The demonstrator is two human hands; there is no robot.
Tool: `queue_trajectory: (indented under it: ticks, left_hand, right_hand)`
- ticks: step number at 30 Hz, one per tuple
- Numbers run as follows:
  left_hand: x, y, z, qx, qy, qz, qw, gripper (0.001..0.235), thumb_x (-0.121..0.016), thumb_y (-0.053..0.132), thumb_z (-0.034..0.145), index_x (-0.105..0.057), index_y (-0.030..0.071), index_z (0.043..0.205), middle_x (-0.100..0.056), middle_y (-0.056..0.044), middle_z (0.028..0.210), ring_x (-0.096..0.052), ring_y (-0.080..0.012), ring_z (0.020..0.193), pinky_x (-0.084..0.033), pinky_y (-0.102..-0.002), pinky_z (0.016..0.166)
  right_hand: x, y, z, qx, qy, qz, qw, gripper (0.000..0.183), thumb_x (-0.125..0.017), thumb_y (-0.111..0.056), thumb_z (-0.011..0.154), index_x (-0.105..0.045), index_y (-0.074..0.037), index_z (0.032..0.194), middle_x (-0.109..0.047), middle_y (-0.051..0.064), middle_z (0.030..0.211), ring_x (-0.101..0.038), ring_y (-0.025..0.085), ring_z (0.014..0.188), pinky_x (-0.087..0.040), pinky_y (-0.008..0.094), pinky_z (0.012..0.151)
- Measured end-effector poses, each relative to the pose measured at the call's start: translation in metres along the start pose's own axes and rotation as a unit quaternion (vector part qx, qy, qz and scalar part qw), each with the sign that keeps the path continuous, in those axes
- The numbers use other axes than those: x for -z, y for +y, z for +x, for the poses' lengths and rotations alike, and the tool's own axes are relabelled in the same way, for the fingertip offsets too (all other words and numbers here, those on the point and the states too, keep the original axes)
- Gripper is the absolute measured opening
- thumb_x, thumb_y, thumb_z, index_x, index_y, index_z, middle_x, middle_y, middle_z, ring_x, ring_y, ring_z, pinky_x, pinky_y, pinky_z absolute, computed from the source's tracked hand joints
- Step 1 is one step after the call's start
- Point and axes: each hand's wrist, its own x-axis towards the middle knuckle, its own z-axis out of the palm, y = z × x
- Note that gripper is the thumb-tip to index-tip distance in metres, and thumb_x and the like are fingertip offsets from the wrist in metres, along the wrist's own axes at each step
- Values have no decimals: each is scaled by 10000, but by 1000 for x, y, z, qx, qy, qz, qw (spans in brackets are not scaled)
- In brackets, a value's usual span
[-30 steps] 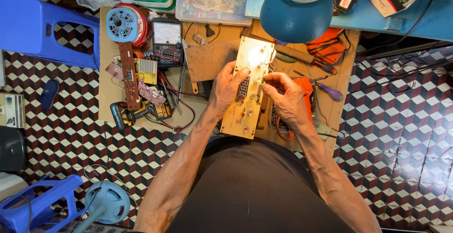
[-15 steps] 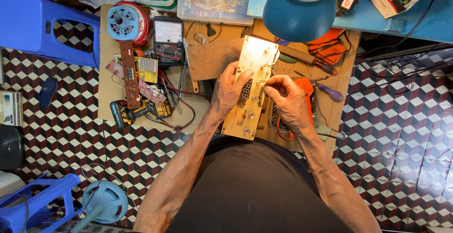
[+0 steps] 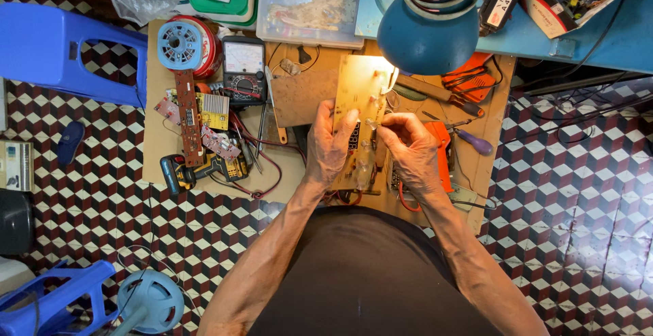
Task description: The person inspects a circuit board, uses a heat gun to apply heat to specific areas, and tests the board with a multimeter. They flip the board over to check both sides and use a magnifying glass for closer inspection.
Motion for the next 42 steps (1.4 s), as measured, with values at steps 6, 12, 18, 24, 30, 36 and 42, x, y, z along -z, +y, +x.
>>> queue_trajectory:
  ticks: [6,12,18,24,30,36,42]
  left_hand:
    - [-9,-14,-1,14,78,-25,997,290,-616,203,1030,-512,-2,1207,-666,-87,1080,-615,-115,963,-522,-262,857]
    - [-25,-26,-4,-20,88,-31,995,241,-593,162,1044,-502,10,1206,-612,-67,1138,-584,-129,1029,-499,-281,922]
    - [-27,-20,-3,8,84,-35,996,242,-578,166,1043,-524,13,1223,-590,-73,1119,-564,-138,995,-485,-275,904]
    - [-24,-15,0,32,66,-59,996,201,-576,140,1044,-497,12,1178,-580,-94,1139,-555,-137,1015,-475,-268,918]
    - [-22,-15,8,-17,15,-89,996,192,-524,103,1060,-426,13,1198,-569,-189,1404,-567,-186,1256,-443,-312,1112]
    - [-24,-15,13,-83,-21,-122,989,192,-502,58,1091,-377,7,1228,-502,-249,1496,-523,-238,1358,-412,-376,1204]
    - [-22,-13,10,-99,-45,-32,994,209,-512,83,1085,-375,-3,1218,-493,-287,1506,-555,-292,1366,-479,-387,1149]
  right_hand:
    - [-15,-9,23,1,47,-40,998,152,-739,-122,956,-714,-9,1055,-719,22,1048,-648,66,865,-548,216,777]
    - [-16,-11,45,-24,67,45,996,147,-699,-105,949,-745,16,1018,-717,40,1146,-645,88,935,-542,249,848]
    - [-11,-14,57,-74,59,110,989,214,-672,-140,954,-759,8,1082,-719,86,1200,-641,125,1084,-492,284,1007]
    - [-12,-16,64,-85,64,119,987,238,-694,-144,943,-754,56,1058,-729,119,1255,-666,137,1113,-511,286,1022]
    - [-11,-18,69,-117,61,148,980,329,-701,-151,948,-731,63,1196,-740,124,1173,-673,126,1046,-523,262,979]
    - [-16,-23,73,-106,60,182,976,364,-681,-138,950,-694,71,1248,-735,117,1213,-674,125,1080,-523,263,985]
    - [-16,-33,73,-76,66,143,985,332,-669,-91,953,-690,59,1249,-738,117,1201,-682,131,1075,-531,274,971]
